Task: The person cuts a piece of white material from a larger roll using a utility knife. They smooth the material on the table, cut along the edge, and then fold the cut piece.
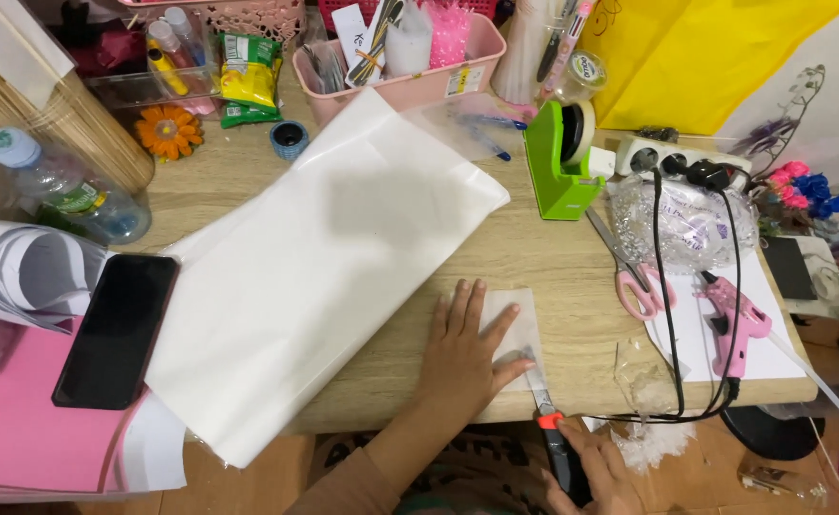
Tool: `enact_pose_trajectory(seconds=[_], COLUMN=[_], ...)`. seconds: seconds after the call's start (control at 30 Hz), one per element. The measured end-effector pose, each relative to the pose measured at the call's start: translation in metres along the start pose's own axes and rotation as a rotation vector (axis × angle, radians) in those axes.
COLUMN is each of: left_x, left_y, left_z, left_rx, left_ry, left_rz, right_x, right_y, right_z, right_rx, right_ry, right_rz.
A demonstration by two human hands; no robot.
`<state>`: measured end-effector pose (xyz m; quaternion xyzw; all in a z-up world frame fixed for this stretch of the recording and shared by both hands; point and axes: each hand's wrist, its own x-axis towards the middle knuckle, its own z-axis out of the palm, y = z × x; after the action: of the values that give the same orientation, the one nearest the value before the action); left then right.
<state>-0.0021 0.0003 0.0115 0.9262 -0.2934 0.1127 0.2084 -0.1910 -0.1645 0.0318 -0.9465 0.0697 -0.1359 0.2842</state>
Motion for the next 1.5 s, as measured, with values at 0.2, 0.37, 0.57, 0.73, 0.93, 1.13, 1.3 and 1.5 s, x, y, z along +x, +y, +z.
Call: enact_pose_trajectory(seconds=[0.2,0.37,0.57,0.73,0.93,1.13,1.3,1.5], left_x=[0.002,0.001,0.001,0.001,0.002,0.002,0.001,0.001], left_y=[0.0,0.0,-0.002,-0.003,-0.003,-0.002,-0.001,-0.001], left_z=[-0.002,-0.009,-0.007,-0.007,-0.012,-0.01,-0.014,-0.013], left_rx=[-0.017,-0.026,-0.053,-0.084,-0.11,-0.092,-0.073,-0.073], left_ry=[-0.045,0.034,-0.017,-0.033,-0.075,-0.02,0.007,-0.026], left_rz=[-0.011,0.001,-0.015,-0.009,-0.006,-0.006,-0.011,-0.024], right_x=[0.003,0.003,0.0,0.0,-0.001,0.0,-0.001,0.001], right_y=[-0.01,-0.01,0.002,0.001,0.019,0.02,0.022,0.027], right_z=[-0.001,0.0,0.007,0.008,0.012,0.011,0.013,0.012], right_rx=[-0.044,-0.07,-0.064,-0.066,-0.145,-0.144,-0.134,-0.197], right_ry=[0.049,0.063,0.096,0.127,0.12,0.14,0.14,0.151], right_rz=[-0.049,-0.005,-0.025,0.027,-0.081,-0.113,-0.115,-0.168])
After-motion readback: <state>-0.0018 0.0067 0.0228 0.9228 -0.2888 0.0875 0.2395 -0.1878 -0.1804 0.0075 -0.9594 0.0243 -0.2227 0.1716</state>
